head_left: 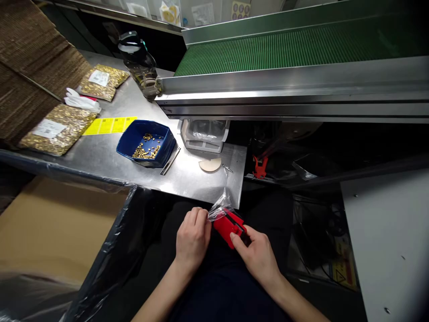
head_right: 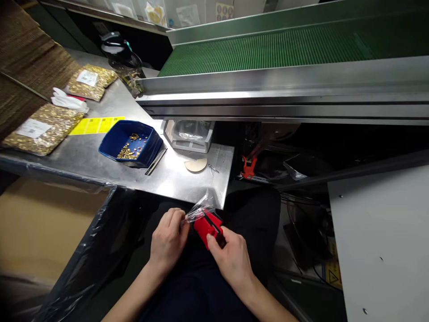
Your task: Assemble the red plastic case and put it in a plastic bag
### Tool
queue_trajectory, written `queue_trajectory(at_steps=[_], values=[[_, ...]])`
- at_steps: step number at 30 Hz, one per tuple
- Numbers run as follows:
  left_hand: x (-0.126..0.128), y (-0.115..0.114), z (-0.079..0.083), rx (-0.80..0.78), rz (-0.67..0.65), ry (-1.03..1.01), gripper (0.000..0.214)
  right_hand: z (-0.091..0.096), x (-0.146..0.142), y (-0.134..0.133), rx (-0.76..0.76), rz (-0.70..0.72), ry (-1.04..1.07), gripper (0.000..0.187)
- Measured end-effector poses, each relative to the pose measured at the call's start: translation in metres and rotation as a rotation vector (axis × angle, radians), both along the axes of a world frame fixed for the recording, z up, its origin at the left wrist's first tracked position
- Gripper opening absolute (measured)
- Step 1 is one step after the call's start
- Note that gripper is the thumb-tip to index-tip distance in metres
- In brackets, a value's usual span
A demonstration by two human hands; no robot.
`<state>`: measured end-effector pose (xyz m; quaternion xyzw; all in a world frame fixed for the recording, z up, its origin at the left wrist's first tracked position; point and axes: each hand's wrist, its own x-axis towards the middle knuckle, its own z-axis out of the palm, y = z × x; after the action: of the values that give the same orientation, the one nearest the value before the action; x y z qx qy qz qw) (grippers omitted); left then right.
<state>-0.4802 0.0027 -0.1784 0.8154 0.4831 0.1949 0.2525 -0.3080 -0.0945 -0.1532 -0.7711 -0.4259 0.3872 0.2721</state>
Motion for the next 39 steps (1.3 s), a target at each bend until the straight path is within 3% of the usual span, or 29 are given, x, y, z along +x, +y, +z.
queue_trajectory(at_steps=[5,12,19,22,26,28,33,39], values=[[0.009,0.005,-0.008,-0.016,-0.026,-0.019,0.021,-0.012,-0.001,0.003,0.026,-0.21,0.218,0.036],[0.024,-0.011,0.003,-0.035,-0.18,-0.167,0.016,-0.009,0.003,0.01,-0.009,-0.011,0.099,0.025],[0.036,-0.031,0.02,-0.228,-0.235,-0.287,0.014,-0.021,0.017,0.02,-0.024,-0.058,0.136,0.042],[0.039,-0.027,0.026,-0.338,-0.207,-0.382,0.015,-0.015,0.014,0.018,-0.057,0.031,0.111,0.04],[0.031,-0.005,0.027,-0.668,0.1,-0.518,0.023,0.003,0.015,0.011,-0.027,0.307,0.042,0.032],[0.021,0.008,0.024,-0.717,0.169,-0.498,0.028,0.011,0.018,0.009,0.059,0.47,-0.087,0.021],[-0.008,0.024,0.019,-0.662,0.122,-0.283,0.027,0.022,0.025,0.008,0.299,0.631,-0.392,0.024],[-0.004,0.015,0.027,-0.326,0.219,-0.14,0.017,0.028,0.017,0.013,0.463,0.854,-0.452,0.02]])
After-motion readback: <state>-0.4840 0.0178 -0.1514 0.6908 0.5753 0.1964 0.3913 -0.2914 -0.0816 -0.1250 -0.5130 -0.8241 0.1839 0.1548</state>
